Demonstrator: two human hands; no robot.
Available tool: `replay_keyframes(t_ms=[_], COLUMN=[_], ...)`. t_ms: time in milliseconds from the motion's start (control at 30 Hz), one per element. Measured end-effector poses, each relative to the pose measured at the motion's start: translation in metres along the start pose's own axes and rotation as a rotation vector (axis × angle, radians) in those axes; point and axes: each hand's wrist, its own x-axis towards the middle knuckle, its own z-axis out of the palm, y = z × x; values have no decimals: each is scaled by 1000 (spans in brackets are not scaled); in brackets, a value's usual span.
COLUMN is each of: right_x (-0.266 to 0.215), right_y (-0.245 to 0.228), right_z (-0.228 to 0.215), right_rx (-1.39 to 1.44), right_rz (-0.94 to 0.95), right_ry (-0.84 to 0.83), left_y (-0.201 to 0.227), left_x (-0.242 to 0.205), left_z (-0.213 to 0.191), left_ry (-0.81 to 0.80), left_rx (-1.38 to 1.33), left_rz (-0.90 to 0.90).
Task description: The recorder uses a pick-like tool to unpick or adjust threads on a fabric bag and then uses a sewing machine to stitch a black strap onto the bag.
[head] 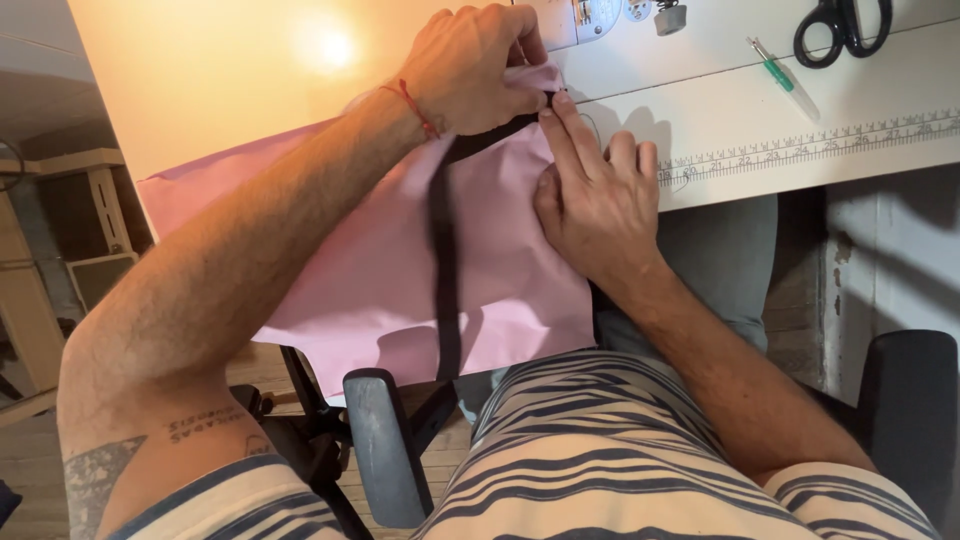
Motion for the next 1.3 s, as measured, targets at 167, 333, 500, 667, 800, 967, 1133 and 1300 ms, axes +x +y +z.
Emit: replay_keyframes(t_ms=[167, 333, 500, 667, 800, 967, 1133, 1300], right_x=[-3, 4, 14, 14, 15, 17, 18, 16], right_y=[5, 8, 29, 30, 30, 32, 32, 35], right_z=[-6, -2, 14, 8, 7, 1, -2, 2], right_rx=[122, 34, -49, 13, -18, -16, 20, 26], right_rz=[17, -3, 36, -11, -43, -82, -48, -84], right_ry=[-50, -10, -103, -54, -75, -57, -109, -55], left_y=[-6, -32, -53, -32, 15, 43, 5, 14], left_x=[-2, 12, 36, 17, -61, -227, -332, -323], left_z=[15, 32, 37, 20, -23, -48, 37, 74], left_ry=[62, 161, 124, 36, 338, 710, 649, 776], left_rx=[10, -118, -228, -79, 215, 402, -372, -84], left_rz=[45, 177, 179, 112, 188, -53, -742, -553])
